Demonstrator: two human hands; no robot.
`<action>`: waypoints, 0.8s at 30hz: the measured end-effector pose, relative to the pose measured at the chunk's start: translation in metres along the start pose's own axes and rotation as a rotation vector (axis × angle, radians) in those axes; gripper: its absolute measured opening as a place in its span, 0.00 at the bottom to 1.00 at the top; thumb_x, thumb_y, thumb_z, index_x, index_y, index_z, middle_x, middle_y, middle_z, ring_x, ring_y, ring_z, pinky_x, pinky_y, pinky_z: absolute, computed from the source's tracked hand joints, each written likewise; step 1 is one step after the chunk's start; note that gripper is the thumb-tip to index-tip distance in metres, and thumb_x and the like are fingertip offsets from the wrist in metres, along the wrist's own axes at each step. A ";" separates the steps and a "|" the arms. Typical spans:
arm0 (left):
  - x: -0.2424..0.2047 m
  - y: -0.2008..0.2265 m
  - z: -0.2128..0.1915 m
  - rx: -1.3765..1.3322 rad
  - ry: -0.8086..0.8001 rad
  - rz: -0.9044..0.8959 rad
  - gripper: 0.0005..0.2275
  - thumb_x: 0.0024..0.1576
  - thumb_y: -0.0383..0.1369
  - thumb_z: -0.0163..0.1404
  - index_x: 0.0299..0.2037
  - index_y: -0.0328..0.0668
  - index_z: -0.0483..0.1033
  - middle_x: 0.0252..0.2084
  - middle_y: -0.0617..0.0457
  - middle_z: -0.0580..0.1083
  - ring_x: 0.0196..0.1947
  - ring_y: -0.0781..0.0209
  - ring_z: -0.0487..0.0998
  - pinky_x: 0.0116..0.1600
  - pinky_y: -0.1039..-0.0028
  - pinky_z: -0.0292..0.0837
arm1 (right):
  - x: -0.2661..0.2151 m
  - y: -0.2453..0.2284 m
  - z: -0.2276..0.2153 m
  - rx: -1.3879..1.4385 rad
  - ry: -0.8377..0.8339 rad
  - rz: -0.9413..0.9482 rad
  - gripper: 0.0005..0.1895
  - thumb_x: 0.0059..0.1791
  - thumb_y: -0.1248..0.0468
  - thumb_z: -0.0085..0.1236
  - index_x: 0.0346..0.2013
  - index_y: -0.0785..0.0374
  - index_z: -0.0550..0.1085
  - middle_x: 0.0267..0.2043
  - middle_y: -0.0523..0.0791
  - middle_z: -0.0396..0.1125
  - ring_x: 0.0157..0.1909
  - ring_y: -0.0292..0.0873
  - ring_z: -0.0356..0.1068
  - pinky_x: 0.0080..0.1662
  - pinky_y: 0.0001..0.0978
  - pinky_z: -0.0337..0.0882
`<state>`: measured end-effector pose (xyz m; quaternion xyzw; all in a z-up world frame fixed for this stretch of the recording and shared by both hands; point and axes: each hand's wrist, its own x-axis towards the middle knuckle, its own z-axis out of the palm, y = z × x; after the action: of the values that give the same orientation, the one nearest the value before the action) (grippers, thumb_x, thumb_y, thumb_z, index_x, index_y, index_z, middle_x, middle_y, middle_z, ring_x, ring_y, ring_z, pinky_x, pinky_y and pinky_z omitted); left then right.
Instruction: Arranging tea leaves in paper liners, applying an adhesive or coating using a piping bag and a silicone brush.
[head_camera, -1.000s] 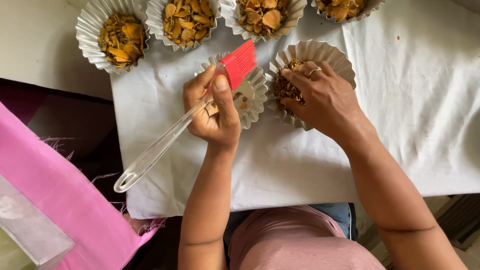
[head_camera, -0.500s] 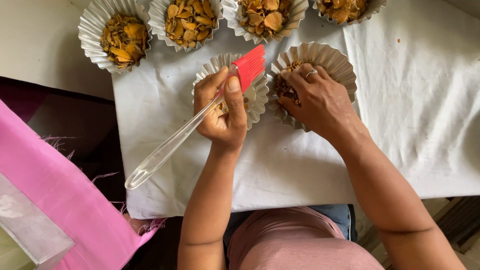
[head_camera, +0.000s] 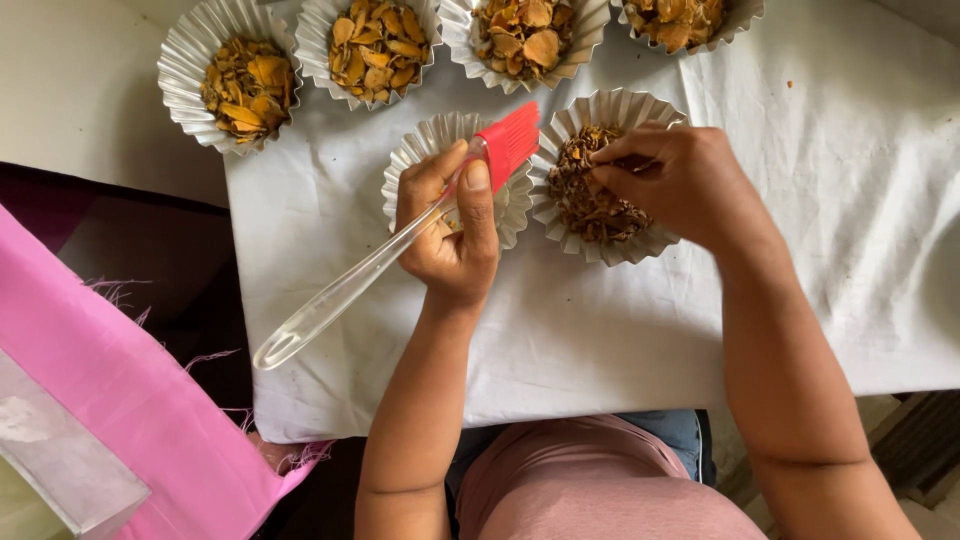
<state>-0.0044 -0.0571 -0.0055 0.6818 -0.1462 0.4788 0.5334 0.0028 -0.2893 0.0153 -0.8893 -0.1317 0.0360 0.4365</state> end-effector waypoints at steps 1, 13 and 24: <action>-0.001 0.003 0.001 -0.001 -0.001 0.002 0.08 0.61 0.28 0.57 0.45 0.30 0.80 0.37 0.48 0.78 0.36 0.56 0.81 0.46 0.70 0.77 | 0.000 0.001 -0.002 0.000 0.003 -0.001 0.09 0.50 0.70 0.66 0.44 0.70 0.82 0.38 0.58 0.74 0.39 0.55 0.75 0.43 0.42 0.76; -0.015 0.029 0.017 -0.209 -0.240 -0.139 0.08 0.62 0.29 0.57 0.48 0.34 0.80 0.36 0.47 0.78 0.34 0.56 0.80 0.43 0.68 0.78 | 0.001 0.029 -0.008 0.846 0.056 0.101 0.09 0.46 0.80 0.65 0.40 0.79 0.77 0.34 0.58 0.74 0.38 0.47 0.78 0.41 0.36 0.82; -0.015 0.031 0.018 -0.149 -0.255 -0.100 0.08 0.60 0.31 0.58 0.45 0.34 0.80 0.37 0.48 0.80 0.36 0.54 0.83 0.44 0.67 0.81 | 0.000 0.029 -0.004 1.184 0.059 0.130 0.08 0.45 0.79 0.63 0.39 0.79 0.77 0.32 0.55 0.72 0.36 0.48 0.79 0.39 0.40 0.85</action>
<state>-0.0249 -0.0897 0.0013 0.7019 -0.2135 0.3490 0.5830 0.0094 -0.3094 -0.0047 -0.5017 -0.0223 0.1054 0.8583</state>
